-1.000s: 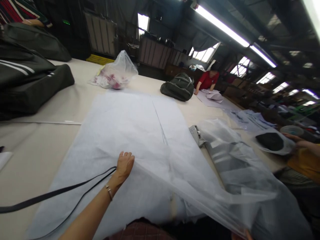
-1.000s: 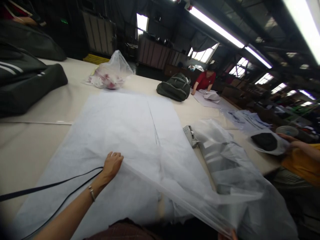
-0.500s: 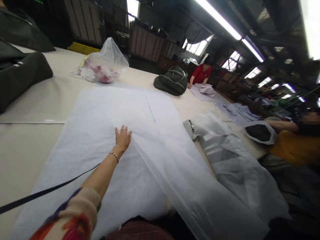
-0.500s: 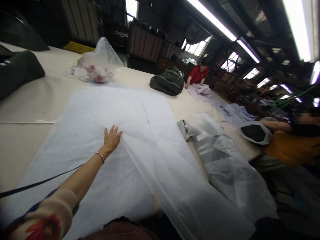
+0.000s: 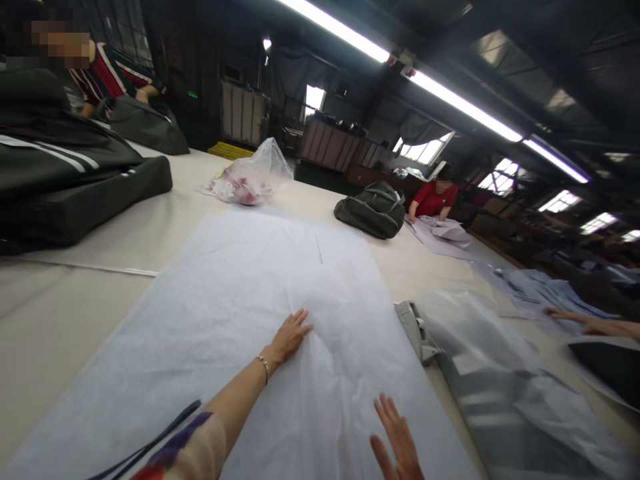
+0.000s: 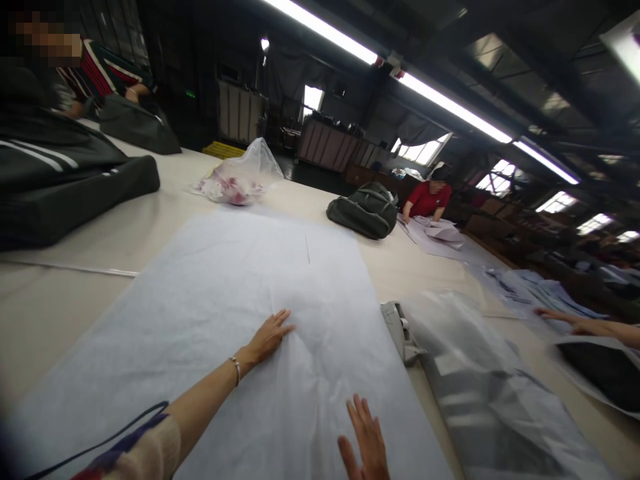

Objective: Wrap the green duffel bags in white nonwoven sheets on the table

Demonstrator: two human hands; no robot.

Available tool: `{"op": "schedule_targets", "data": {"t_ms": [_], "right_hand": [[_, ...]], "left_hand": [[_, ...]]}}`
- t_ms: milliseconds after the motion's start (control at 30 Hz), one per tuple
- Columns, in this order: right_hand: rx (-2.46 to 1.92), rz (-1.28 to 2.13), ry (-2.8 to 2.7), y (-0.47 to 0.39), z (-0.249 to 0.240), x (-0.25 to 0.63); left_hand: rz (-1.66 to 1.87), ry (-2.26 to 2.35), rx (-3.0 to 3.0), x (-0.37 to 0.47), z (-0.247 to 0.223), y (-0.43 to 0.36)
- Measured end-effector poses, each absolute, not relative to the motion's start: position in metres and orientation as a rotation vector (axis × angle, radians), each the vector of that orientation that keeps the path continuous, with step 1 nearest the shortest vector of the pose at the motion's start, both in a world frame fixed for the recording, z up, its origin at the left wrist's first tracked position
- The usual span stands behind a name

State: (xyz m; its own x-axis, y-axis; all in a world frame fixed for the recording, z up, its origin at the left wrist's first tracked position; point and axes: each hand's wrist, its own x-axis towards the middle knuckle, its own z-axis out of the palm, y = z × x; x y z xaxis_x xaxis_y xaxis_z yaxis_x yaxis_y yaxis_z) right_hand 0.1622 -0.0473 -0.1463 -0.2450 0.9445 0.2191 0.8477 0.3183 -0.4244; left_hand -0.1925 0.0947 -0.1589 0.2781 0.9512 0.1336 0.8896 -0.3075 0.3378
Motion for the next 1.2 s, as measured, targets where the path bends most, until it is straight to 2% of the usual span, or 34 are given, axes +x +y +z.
{"op": "schedule_targets", "data": {"t_ms": [133, 267, 400, 800, 1067, 1200], "right_hand": [[-1.335, -0.116, -2.443, 0.038, -0.194, 0.106], [-1.335, -0.252, -2.467, 0.075, -0.237, 0.094], [-1.307, -0.355, -2.436, 0.082, -0.257, 0.101], [-1.304, -0.432, -2.434, 0.083, -0.263, 0.104], [-1.338, -0.358, -2.457, 0.08, -0.249, 0.102], [-1.392, -0.317, -2.471, 0.078, -0.242, 0.098]], "left_hand": [[0.413, 1.832, 2.357, -0.189, -0.182, 0.106], [0.352, 1.954, 2.39, -0.202, -0.206, 0.107], [0.346, 1.969, 2.435, -0.209, -0.217, 0.104], [0.476, 2.041, 2.418, -0.2, -0.219, 0.069], [0.441, 2.151, 2.272, -0.211, -0.23, 0.001], [0.356, 2.134, 2.188, -0.221, -0.214, -0.001]]}}
